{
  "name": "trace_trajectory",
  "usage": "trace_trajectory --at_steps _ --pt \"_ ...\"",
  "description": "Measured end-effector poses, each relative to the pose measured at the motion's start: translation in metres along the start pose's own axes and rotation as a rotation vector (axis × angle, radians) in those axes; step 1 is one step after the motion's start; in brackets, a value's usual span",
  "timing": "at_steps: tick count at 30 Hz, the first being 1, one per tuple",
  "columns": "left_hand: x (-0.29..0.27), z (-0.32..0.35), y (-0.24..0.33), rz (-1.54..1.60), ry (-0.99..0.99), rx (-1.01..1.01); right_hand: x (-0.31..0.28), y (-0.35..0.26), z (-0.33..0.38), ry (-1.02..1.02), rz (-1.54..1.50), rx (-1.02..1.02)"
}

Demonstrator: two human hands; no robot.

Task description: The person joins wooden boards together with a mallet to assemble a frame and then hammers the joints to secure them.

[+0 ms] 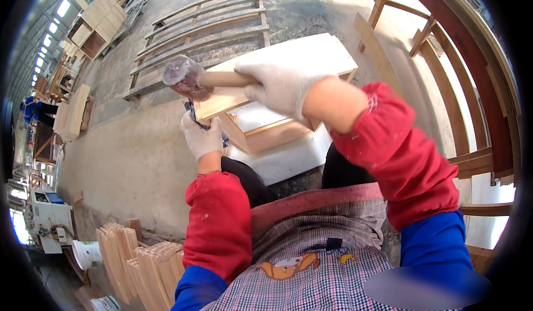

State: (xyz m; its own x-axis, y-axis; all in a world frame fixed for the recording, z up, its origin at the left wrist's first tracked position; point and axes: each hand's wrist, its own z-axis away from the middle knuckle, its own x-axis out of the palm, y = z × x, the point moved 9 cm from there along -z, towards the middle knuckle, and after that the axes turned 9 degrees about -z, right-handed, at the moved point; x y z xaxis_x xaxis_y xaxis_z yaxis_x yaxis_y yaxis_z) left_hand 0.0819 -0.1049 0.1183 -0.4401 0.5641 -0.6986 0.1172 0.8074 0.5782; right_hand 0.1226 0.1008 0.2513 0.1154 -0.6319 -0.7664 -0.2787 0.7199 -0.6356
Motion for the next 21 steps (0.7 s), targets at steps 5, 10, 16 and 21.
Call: trace_trajectory --at_steps 5,10,16,21 --pt "-0.005 0.004 -0.002 0.003 0.049 0.009 -0.025 -0.036 0.015 0.203 -0.063 -0.107" --pt "-0.002 0.002 0.005 0.018 0.057 0.021 0.018 0.009 0.004 0.037 0.045 -0.001" --pt "-0.002 0.005 -0.004 0.007 0.064 0.049 -0.015 -0.036 0.028 0.144 -0.213 -0.026" --pt "-0.001 0.001 0.002 0.007 0.048 0.036 0.006 -0.005 0.039 0.004 0.112 0.038"
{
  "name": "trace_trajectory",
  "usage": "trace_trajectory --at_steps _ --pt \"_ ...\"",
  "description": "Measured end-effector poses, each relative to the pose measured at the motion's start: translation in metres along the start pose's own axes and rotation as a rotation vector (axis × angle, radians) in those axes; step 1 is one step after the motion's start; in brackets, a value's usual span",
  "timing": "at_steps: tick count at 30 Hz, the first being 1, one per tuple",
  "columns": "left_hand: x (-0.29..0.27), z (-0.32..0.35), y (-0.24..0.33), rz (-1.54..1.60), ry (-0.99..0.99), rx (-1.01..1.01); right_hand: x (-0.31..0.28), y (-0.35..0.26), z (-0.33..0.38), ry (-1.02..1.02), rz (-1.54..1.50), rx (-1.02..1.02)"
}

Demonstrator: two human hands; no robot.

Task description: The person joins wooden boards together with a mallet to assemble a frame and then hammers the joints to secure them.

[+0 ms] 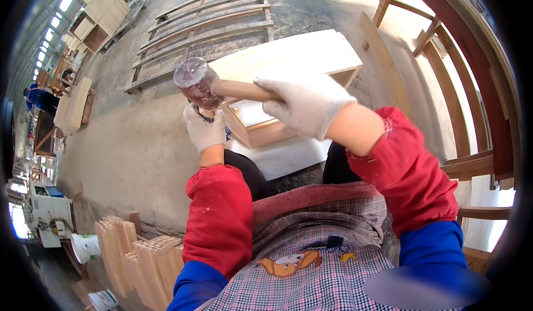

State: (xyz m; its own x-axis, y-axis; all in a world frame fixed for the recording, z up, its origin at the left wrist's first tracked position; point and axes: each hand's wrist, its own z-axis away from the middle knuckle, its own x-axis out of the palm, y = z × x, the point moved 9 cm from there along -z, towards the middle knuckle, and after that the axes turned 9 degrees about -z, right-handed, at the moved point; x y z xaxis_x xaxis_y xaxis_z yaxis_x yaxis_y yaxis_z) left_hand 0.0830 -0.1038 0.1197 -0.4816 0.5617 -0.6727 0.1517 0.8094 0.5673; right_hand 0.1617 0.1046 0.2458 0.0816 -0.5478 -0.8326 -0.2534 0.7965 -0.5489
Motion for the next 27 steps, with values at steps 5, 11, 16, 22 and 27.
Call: trace_trajectory --at_steps 5,11,16,22,27 --pt "-0.002 0.002 0.000 0.018 -0.003 0.001 -0.034 -0.024 0.004 0.270 -0.057 -0.247" --pt "-0.001 0.003 -0.002 0.001 0.017 0.001 -0.003 -0.005 -0.002 0.077 0.029 -0.076" --pt "-0.002 0.004 -0.007 0.029 0.004 -0.021 -0.022 -0.023 0.002 0.153 -0.071 -0.118" --pt "-0.002 0.001 -0.007 0.025 0.041 0.027 0.000 0.001 -0.008 0.094 -0.029 -0.028" --pt "-0.003 0.002 -0.006 0.027 0.010 -0.021 -0.003 0.007 0.014 0.094 -0.390 0.003"
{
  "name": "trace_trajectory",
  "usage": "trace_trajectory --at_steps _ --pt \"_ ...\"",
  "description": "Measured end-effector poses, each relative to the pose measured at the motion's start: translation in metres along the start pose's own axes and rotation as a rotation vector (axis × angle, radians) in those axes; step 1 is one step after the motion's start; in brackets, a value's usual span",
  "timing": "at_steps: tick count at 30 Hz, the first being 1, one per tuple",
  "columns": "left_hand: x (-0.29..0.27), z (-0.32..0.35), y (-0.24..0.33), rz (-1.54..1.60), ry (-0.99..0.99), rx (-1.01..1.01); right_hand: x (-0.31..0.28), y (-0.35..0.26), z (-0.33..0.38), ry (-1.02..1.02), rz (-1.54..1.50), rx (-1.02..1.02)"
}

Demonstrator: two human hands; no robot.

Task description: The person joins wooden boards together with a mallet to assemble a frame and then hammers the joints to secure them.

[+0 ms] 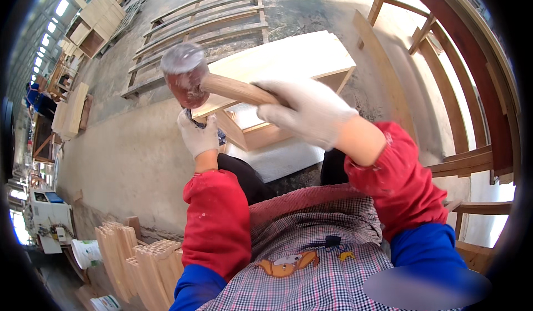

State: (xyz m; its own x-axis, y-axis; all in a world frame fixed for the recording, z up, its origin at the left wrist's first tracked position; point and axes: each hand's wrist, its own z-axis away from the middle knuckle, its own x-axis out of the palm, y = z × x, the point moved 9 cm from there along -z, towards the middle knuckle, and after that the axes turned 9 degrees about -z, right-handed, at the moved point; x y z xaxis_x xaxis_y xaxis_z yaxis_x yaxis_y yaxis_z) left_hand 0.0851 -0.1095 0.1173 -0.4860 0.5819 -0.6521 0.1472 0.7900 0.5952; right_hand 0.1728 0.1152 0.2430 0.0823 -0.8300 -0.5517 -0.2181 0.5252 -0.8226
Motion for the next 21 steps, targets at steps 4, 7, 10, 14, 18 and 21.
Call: trace_trajectory --at_steps 4,7,10,14,18,21 --pt "0.046 0.006 -0.044 1.053 -0.257 -0.386 0.045 0.058 0.063 -0.259 -1.061 0.410" --pt "0.018 0.006 -0.030 1.128 -0.299 -0.311 0.076 0.108 0.117 -0.312 -1.217 0.645" --pt "0.004 -0.014 -0.029 1.226 -0.236 -0.386 0.115 0.127 0.131 -0.334 -1.272 0.797" --pt "-0.003 -0.068 0.003 0.978 -0.283 -0.226 0.161 0.166 0.119 -0.243 -1.347 1.030" --pt "0.025 -0.078 0.015 0.900 -0.629 -0.103 0.182 0.176 0.098 -0.216 -1.440 1.131" --pt "0.029 -0.075 0.007 0.955 -0.640 -0.118 0.177 0.148 0.067 -0.314 -1.375 0.923"
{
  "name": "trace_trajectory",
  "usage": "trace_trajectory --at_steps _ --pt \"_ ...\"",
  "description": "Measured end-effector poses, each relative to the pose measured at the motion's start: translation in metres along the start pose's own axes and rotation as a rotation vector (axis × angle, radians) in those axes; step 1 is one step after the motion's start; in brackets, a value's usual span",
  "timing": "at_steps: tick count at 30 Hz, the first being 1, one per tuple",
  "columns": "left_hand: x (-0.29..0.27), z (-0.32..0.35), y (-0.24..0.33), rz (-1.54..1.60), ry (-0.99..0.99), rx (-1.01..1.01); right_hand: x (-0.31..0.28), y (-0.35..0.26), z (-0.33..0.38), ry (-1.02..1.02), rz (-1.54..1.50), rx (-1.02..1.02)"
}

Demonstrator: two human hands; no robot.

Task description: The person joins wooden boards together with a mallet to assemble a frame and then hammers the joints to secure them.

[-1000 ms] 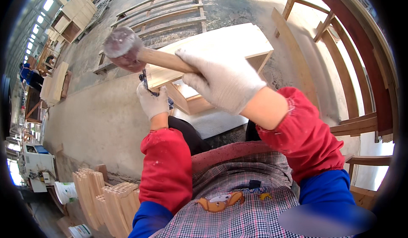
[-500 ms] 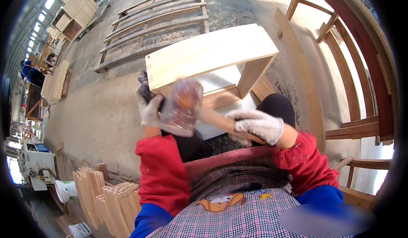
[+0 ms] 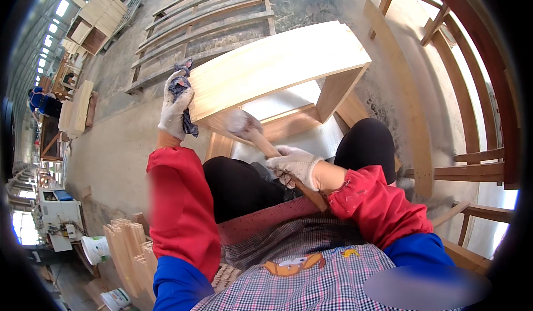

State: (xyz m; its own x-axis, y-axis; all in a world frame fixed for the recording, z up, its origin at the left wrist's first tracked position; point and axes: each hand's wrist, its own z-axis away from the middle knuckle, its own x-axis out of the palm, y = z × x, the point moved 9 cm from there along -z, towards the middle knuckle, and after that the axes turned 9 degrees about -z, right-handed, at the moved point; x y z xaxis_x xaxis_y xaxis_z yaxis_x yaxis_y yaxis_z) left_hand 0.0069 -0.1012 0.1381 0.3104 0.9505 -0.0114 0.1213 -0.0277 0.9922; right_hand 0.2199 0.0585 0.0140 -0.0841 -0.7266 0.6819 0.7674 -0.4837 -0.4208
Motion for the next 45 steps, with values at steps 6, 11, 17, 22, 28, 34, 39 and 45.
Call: trace_trajectory --at_steps 6,11,17,22,28,34,39,45 --pt "0.002 0.002 0.000 0.052 -0.028 0.020 0.022 -0.021 0.023 -0.096 0.123 -0.021" --pt "0.000 0.003 -0.003 0.082 0.014 0.002 0.015 -0.019 0.011 -0.023 0.097 -0.031" --pt "-0.004 0.000 -0.004 0.073 0.025 0.037 0.029 -0.024 0.036 -0.080 0.246 -0.044" --pt "-0.005 -0.017 -0.003 -0.018 0.076 0.015 0.038 -0.049 0.094 -0.018 0.666 -0.075" --pt "-0.020 -0.038 -0.030 0.046 0.110 0.144 0.131 -0.133 0.136 0.058 1.332 -0.955" --pt "-0.014 -0.035 -0.030 0.093 0.163 0.110 0.161 -0.150 0.117 0.248 1.580 -1.215" --pt "-0.009 -0.026 -0.025 0.380 0.211 -0.152 0.162 -0.154 0.104 0.324 1.657 -1.105" --pt "-0.018 -0.050 -0.061 0.444 0.117 -0.006 0.159 -0.147 0.101 0.349 1.626 -1.028"
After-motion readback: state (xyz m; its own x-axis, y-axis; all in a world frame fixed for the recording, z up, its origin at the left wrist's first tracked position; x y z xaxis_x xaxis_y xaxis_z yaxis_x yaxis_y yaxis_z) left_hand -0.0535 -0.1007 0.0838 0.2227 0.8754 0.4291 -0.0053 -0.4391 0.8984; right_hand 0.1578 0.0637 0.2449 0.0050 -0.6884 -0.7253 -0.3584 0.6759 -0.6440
